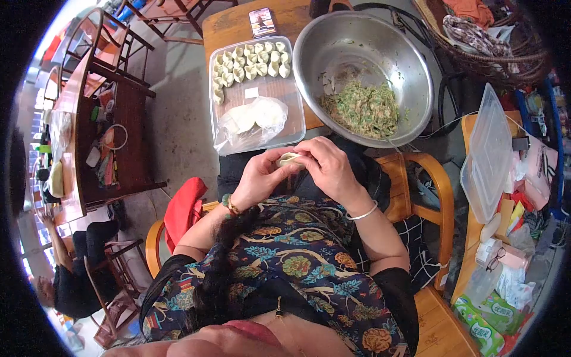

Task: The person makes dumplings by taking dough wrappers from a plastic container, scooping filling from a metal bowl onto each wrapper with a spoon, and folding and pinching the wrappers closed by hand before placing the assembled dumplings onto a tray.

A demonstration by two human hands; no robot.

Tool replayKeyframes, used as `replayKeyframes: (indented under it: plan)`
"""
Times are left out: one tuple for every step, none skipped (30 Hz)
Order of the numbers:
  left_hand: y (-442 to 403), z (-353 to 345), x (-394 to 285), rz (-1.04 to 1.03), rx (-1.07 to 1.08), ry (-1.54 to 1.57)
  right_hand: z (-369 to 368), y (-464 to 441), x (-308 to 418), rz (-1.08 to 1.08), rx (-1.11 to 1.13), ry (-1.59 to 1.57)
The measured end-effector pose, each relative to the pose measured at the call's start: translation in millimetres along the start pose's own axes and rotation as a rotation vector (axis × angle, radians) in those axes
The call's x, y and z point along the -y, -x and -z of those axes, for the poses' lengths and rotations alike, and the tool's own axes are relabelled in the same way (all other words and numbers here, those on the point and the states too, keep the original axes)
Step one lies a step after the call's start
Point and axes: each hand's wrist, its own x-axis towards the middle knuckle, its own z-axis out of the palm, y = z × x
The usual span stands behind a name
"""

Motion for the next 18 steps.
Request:
replayKeyframes:
  plan:
    - [-0.2,-0.3,1.3,0.0,-0.001,0.001,0.7,0.5,0.2,-0.021,-0.006,-0.003]
    - [-0.4,-0.7,2.9,-0.018,-0.03,0.075,0.8,0.8,0.6,-0.021,-0.005,-0.003]
    - [-0.7,-0.7,3.9,-0.035,-0.058,0.148,0.8,0.9,1.0,-0.029,-0.008,-0.018]
    - [-0.8,-0.4,4.4,-0.035,-0.058,0.149,0.8,0.9,1.4,-0.037,-0.011,-0.032]
    - [-1.0,0.2,4.6,-0.035,-0.07,0.158,0.7,0.5,1.8,-0.037,-0.01,-0.032]
    - [-1.4,0.8,4.6,-0.035,-0.08,0.167,0.6,-0.2,2.2,-0.044,-0.023,-0.062]
    - [-1.7,1.4,4.5,-0.036,-0.08,0.168,0.8,-0.9,2.6,-0.05,-0.036,-0.092]
    - [-1.9,2.4,4.2,-0.001,-0.094,0.243,1.6,-1.3,3.5,-0.05,-0.035,-0.091]
    - [-2.3,3.2,4.0,0.034,-0.109,0.318,2.8,-1.6,4.5,-0.076,-0.026,-0.096]
    - [-3.1,4.1,4.0,0.033,-0.11,0.319,3.5,-1.9,4.8,-0.102,-0.017,-0.102]
    - [-3.9,5.1,4.3,0.015,-0.13,0.337,3.5,-1.6,3.9,-0.102,-0.016,-0.103]
    - [-4.1,5.8,4.8,-0.001,-0.15,0.354,3.0,-0.3,2.4,-0.102,-0.009,-0.084]
    - [-3.8,7.3,4.8,0.028,-0.149,0.362,2.4,1.0,1.7,-0.102,-0.004,-0.066]
    - [-3.5,8.2,6.5,0.029,-0.148,0.362,1.6,1.7,1.9,-0.104,-0.004,-0.066]
    - [-3.9,9.0,8.1,0.017,-0.13,0.352,0.8,1.7,2.5,-0.116,-0.018,-0.068]
    - [-4.4,9.4,9.1,0.004,-0.113,0.341,0.5,1.3,2.7,-0.127,-0.033,-0.071]
    - [-4.5,9.2,9.9,0.003,-0.113,0.341,0.4,1.1,1.3,-0.126,-0.033,-0.071]
    - [-4.3,8.4,8.2,-0.033,-0.099,0.321,0.0,0.7,-0.9,-0.098,-0.046,-0.077]
